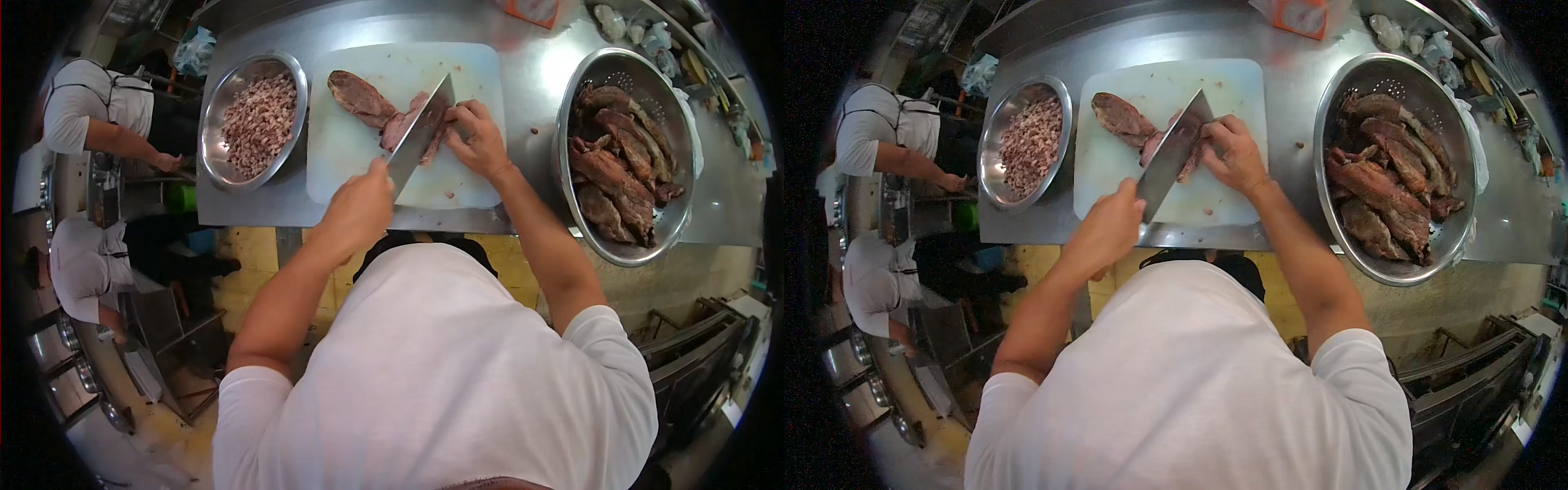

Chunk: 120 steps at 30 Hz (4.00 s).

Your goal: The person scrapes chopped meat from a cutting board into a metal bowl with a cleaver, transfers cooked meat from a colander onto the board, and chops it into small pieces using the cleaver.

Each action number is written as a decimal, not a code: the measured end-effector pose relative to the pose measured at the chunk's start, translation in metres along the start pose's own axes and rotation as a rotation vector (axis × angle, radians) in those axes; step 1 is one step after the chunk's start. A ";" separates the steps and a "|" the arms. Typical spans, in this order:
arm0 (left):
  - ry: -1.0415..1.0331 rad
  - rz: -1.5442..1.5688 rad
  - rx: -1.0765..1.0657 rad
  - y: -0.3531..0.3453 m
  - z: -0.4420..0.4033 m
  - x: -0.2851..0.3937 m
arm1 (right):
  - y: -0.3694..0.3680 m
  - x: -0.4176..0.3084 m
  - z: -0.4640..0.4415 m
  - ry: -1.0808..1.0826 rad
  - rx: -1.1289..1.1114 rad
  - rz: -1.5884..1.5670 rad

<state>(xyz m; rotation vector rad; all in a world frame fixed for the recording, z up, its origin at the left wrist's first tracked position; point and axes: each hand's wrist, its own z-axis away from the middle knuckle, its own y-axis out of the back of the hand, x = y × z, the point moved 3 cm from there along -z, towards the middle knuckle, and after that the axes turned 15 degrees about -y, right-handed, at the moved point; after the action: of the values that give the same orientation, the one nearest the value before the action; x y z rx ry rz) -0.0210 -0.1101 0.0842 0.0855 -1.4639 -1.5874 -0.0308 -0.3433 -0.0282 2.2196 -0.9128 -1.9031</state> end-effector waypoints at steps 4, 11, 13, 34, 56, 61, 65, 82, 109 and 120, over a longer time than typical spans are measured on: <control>-0.037 -0.046 0.063 -0.018 -0.022 0.001 | 0.001 0.005 -0.004 0.012 -0.004 0.044; 0.005 -0.012 0.052 -0.033 -0.030 -0.011 | -0.003 0.003 -0.001 0.048 -0.008 0.083; -0.087 -0.083 0.120 -0.039 -0.045 -0.009 | 0.000 0.006 0.002 0.060 -0.006 0.090; -0.098 -0.153 -0.008 -0.035 -0.009 0.008 | 0.012 0.006 0.024 0.002 -0.115 0.186; -0.099 -0.140 -0.059 -0.023 -0.008 0.024 | 0.018 0.006 0.032 0.046 0.037 0.159; -0.126 -0.068 0.075 -0.047 -0.041 0.010 | 0.016 0.014 0.031 0.017 0.028 0.115; -0.157 -0.031 0.067 -0.016 -0.038 0.005 | 0.020 0.016 0.023 -0.053 -0.020 0.161; 0.178 0.613 0.425 0.017 0.056 -0.058 | -0.011 -0.027 -0.035 0.019 -0.219 0.467; -0.292 -0.161 -0.205 -0.013 0.027 0.011 | 0.015 -0.025 0.083 -0.157 0.039 0.462; -0.321 -0.177 -0.154 -0.026 0.002 0.016 | 0.026 -0.012 0.089 -0.212 0.054 0.338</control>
<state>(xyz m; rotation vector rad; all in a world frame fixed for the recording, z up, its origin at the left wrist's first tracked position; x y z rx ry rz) -0.0459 -0.1229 0.0718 -0.1384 -1.6054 -1.9203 -0.1234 -0.3308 -0.0263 1.7683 -1.2885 -1.9895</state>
